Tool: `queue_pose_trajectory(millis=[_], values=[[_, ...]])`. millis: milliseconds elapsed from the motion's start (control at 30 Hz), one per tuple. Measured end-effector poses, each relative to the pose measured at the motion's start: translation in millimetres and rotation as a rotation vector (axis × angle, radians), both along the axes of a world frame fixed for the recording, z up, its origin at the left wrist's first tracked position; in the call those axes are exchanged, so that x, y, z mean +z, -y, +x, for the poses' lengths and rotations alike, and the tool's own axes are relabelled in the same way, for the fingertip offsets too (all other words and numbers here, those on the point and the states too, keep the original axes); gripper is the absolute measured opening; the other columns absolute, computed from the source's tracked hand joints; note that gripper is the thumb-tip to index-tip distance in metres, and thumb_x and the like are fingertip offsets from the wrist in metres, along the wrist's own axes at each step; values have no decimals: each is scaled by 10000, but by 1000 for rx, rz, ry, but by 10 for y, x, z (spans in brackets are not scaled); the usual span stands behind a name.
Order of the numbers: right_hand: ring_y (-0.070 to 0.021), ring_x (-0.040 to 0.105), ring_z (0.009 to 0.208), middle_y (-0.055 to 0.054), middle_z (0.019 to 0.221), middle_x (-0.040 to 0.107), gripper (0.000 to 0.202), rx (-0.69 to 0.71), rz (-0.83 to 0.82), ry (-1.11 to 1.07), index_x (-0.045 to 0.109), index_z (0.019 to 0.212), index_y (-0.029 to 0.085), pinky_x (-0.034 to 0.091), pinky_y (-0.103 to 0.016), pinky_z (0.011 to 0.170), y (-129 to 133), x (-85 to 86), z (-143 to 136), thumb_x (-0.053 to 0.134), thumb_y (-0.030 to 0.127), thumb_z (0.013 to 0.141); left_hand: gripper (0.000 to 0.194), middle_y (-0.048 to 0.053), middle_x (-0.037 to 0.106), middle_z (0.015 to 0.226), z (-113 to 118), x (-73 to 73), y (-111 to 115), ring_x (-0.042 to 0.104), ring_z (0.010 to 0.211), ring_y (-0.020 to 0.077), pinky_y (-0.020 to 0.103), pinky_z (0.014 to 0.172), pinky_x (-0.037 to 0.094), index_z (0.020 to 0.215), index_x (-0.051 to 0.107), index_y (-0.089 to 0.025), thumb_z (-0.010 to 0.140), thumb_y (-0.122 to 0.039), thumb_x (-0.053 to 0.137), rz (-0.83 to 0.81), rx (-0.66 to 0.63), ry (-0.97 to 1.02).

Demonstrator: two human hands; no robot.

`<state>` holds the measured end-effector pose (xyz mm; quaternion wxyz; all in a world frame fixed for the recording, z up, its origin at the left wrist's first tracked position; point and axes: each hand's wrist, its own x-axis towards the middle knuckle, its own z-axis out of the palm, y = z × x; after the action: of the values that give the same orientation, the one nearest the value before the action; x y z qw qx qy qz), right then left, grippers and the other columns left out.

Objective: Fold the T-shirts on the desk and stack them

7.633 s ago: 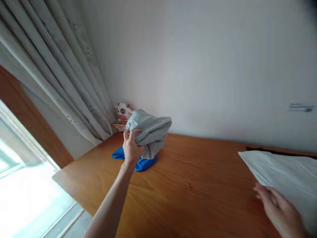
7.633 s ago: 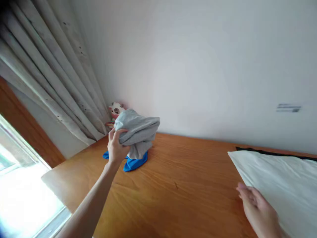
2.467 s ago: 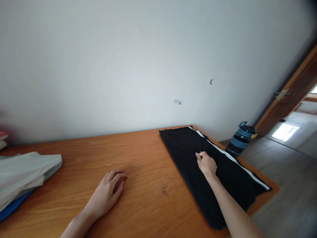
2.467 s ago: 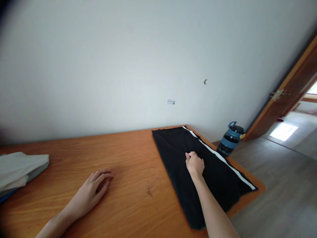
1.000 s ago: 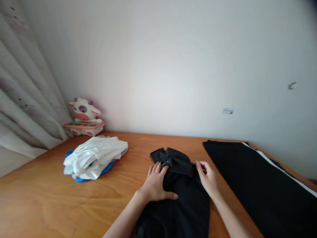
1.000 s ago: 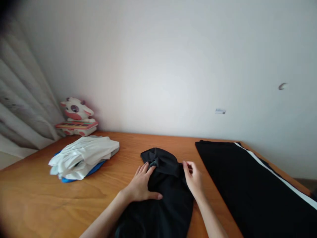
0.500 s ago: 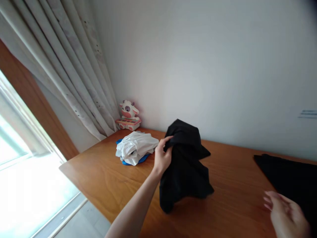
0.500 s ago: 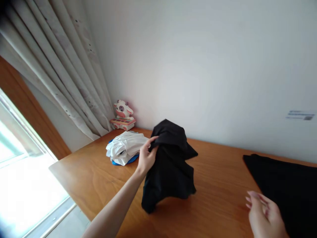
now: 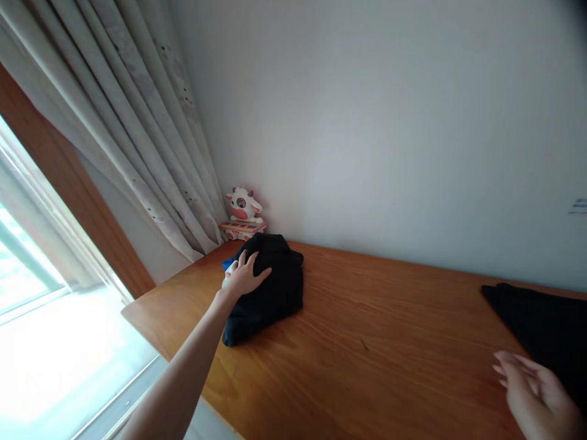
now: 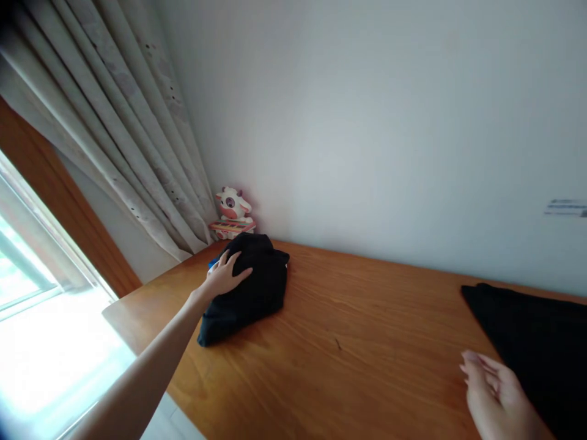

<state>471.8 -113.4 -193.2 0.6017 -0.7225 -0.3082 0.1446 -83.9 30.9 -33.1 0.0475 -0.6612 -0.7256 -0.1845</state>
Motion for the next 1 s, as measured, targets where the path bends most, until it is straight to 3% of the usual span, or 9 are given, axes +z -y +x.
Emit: queue_pose_trajectory(millis=[67,133,233,300,400,567,700,900,1000], values=[[-371,720,788,-123,823,729,439,10,-67,-65,613,868,288,555,-574,768,36,107,-65,692,637,615,891,197,218,1672,-98,-259,22,336,1463,456,616,1127,341,1582,320,-243,844,-639,624,60,-16,-40],[-361,722,831,-115,822,725,487,14,-73,-95,603,886,273,553,-545,806,51,181,-135,679,665,608,852,187,191,1683,-178,-356,47,308,1481,446,612,1145,319,1591,297,-257,872,-584,614,99,-35,-83],[-335,719,862,-105,820,717,539,48,-16,-63,602,901,239,551,-491,819,36,224,-229,650,705,633,776,245,195,1668,-151,-285,64,232,1481,538,762,1110,219,1564,371,-217,862,-384,655,58,29,-151],[-313,712,839,-103,822,711,543,52,39,4,602,881,227,549,-456,791,8,224,-263,627,723,662,762,315,176,1645,36,-229,60,164,1491,562,785,1112,154,1527,419,-123,830,-294,675,106,34,-189],[-294,710,828,-114,849,717,553,61,107,60,601,880,230,556,-425,766,-30,211,-273,575,757,715,619,275,184,1651,600,-314,84,199,1507,491,712,1147,215,1490,460,-133,899,-284,564,247,-143,-167],[-270,717,819,-113,854,731,528,30,120,135,604,899,234,570,-393,741,-37,229,-340,495,745,820,434,141,554,1450,1885,-862,291,545,1319,322,504,1122,434,1321,596,-220,926,-387,527,144,-724,45],[-255,733,843,-129,926,749,529,40,85,193,622,966,218,582,-364,725,4,313,-338,447,708,874,367,121,641,1355,2489,-1217,436,625,1218,301,505,1068,491,1239,649,-207,964,-373,472,55,-801,147],[-233,730,968,-118,1088,738,365,-68,-167,305,660,1033,220,561,-340,850,381,608,412,479,517,926,350,95,682,1309,2468,-1305,417,647,1194,278,483,1055,511,1170,691,-242,958,-448,504,47,-916,203],[-322,654,1143,-205,1223,665,366,-227,-409,388,646,1116,164,506,-444,966,642,751,918,513,443,918,358,91,693,1280,2460,-1288,398,661,1162,290,501,1024,528,1136,707,-252,950,-469,490,58,-900,189]])
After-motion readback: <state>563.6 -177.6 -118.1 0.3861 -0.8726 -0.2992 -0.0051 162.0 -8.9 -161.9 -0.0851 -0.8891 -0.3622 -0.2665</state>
